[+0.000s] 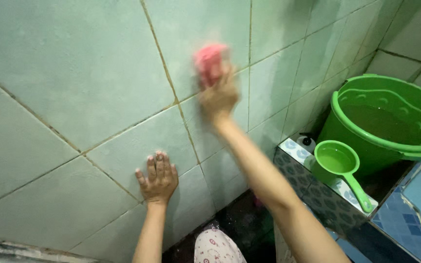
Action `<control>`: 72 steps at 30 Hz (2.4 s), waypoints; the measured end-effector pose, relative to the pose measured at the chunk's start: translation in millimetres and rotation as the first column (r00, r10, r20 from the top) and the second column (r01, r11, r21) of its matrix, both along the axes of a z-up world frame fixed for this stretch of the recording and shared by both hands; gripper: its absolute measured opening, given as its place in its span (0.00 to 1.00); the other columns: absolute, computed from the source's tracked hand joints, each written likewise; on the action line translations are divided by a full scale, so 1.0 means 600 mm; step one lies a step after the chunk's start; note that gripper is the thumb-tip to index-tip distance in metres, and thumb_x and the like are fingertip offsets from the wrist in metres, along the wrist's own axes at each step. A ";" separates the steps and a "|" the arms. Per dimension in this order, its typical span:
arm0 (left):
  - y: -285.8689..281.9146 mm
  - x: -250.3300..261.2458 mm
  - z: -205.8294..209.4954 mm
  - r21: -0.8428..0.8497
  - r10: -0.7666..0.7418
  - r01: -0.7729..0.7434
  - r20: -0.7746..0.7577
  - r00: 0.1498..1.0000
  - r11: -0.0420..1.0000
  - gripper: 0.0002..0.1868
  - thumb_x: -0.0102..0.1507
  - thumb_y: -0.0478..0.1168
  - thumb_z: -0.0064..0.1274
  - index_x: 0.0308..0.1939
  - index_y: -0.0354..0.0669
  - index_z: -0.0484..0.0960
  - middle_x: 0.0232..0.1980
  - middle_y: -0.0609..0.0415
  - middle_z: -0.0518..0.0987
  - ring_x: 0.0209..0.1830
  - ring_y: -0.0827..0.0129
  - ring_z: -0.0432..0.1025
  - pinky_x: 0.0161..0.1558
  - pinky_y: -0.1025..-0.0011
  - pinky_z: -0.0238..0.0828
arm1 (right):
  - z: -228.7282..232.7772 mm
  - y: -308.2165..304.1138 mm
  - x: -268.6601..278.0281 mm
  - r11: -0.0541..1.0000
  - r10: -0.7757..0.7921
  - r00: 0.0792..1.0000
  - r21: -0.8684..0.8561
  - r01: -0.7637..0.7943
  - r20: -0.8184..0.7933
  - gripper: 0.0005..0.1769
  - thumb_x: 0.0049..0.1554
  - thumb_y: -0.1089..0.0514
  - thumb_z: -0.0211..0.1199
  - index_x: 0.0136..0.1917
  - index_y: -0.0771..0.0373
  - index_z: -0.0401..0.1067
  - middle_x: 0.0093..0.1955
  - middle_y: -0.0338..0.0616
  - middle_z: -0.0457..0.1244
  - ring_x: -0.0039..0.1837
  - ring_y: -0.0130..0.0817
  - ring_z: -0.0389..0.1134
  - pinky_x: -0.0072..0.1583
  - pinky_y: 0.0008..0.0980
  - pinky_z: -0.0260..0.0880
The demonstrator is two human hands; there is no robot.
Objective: The person scoops water from a green bucket using a green ladle and pours it onto the wall tiles. They then scrub the tiles with a pink sponge, focusing on the grout lines and lower sections. The person repeatedly rinses the sponge and continues scrubbing different areas of the wall.
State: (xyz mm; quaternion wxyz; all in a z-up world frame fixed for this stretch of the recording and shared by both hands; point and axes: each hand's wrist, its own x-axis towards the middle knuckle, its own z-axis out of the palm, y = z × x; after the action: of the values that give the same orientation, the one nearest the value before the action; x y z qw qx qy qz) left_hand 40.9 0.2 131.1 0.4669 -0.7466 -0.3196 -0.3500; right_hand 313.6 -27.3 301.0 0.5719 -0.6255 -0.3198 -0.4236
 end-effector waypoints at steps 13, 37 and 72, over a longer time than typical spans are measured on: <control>-0.007 0.000 -0.011 -0.018 -0.046 0.046 0.007 0.999 0.999 0.33 0.73 0.54 0.42 0.80 0.46 0.63 0.85 0.55 0.50 0.85 0.60 0.44 0.79 0.42 0.32 | 0.163 -0.015 0.234 0.991 -0.091 0.955 0.074 0.116 -0.281 0.27 0.65 0.45 0.56 0.74 0.53 0.59 0.62 0.55 0.68 0.54 0.52 0.72 0.52 0.50 0.73; -0.021 0.238 0.392 0.029 0.079 -0.082 0.108 0.991 0.996 0.42 0.76 0.59 0.33 0.85 0.38 0.41 0.87 0.49 0.37 0.87 0.59 0.33 0.80 0.43 0.22 | 0.271 0.007 0.062 0.982 0.156 0.897 -0.159 -0.097 0.414 0.31 0.59 0.53 0.66 0.74 0.44 0.63 0.47 0.55 0.64 0.44 0.53 0.70 0.40 0.51 0.70; -0.097 0.276 -0.202 -0.508 -0.513 0.346 -0.233 0.827 0.789 0.28 0.64 0.39 0.45 0.70 0.48 0.75 0.76 0.59 0.69 0.78 0.70 0.58 0.76 0.59 0.37 | -0.730 -0.054 0.157 0.993 0.089 -0.329 0.060 0.097 -0.940 0.37 0.63 0.47 0.54 0.81 0.51 0.47 0.74 0.56 0.58 0.72 0.56 0.60 0.72 0.47 0.58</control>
State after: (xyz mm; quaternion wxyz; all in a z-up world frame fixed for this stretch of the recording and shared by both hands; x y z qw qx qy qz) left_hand 206.3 -58.2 9.7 0.2400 -0.9372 -0.1187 -0.2237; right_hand 407.8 -60.0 -137.0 0.6246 -0.6742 0.3084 0.2455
